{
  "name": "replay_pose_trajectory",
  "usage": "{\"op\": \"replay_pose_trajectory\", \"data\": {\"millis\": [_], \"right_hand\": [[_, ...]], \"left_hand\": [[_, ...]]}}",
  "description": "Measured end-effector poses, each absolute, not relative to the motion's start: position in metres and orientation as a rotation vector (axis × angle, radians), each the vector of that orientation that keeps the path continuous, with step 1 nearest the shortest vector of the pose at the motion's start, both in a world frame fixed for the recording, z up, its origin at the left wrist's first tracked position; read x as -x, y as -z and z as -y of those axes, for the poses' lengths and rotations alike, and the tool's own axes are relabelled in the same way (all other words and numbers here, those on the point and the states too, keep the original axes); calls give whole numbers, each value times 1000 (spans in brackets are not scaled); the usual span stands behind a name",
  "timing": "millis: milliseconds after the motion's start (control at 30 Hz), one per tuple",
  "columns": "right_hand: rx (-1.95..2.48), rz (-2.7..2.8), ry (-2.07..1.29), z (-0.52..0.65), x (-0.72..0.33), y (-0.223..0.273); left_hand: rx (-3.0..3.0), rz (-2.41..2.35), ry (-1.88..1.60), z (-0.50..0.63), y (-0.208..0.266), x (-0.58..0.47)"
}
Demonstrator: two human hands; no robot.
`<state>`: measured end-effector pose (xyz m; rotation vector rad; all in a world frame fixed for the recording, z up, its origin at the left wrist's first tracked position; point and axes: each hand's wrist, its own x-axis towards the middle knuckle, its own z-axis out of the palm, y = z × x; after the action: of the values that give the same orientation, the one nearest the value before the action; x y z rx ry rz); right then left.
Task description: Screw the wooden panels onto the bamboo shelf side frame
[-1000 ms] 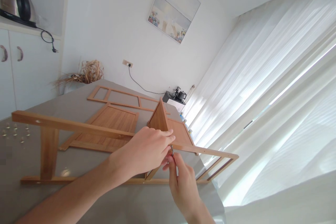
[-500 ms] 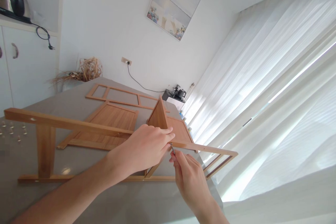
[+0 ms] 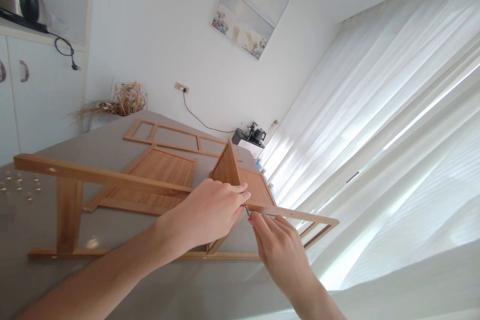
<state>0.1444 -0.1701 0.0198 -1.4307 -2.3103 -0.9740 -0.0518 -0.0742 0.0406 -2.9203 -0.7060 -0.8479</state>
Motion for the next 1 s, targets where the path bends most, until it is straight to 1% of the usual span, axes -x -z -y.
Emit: {"op": "replay_pose_trajectory", "data": {"millis": [233,433,500,567,633,733,800,833,900,1000], "right_hand": [[1480,2380,1037,171,-143,-24],[1505,2434,1304,176,-135,-43],[1530,2460,1295,176,-135,-46],[1568,2458,1077,175,-135,-44],[1633,2379,669,173,-134,-36],[1640,2108,-27,169,-126,-16],[1537,1917,-309,167,-118,-2],[1492,1838,-367,167,-115,4],[1451,1740,-369,166,-110,14],[1492,1730,-198,168,-110,23]], "left_hand": [[2910,697,849,75,-42,51],[2931,716,866,75,-41,51],[2930,722,862,76,-41,51],[2929,727,846,76,-41,51],[2934,729,822,76,-42,51],[2960,742,793,75,-44,51],[2994,744,784,76,-46,52],[3009,738,784,76,-47,52],[3016,726,797,77,-48,52],[2991,721,818,77,-48,53]]}}
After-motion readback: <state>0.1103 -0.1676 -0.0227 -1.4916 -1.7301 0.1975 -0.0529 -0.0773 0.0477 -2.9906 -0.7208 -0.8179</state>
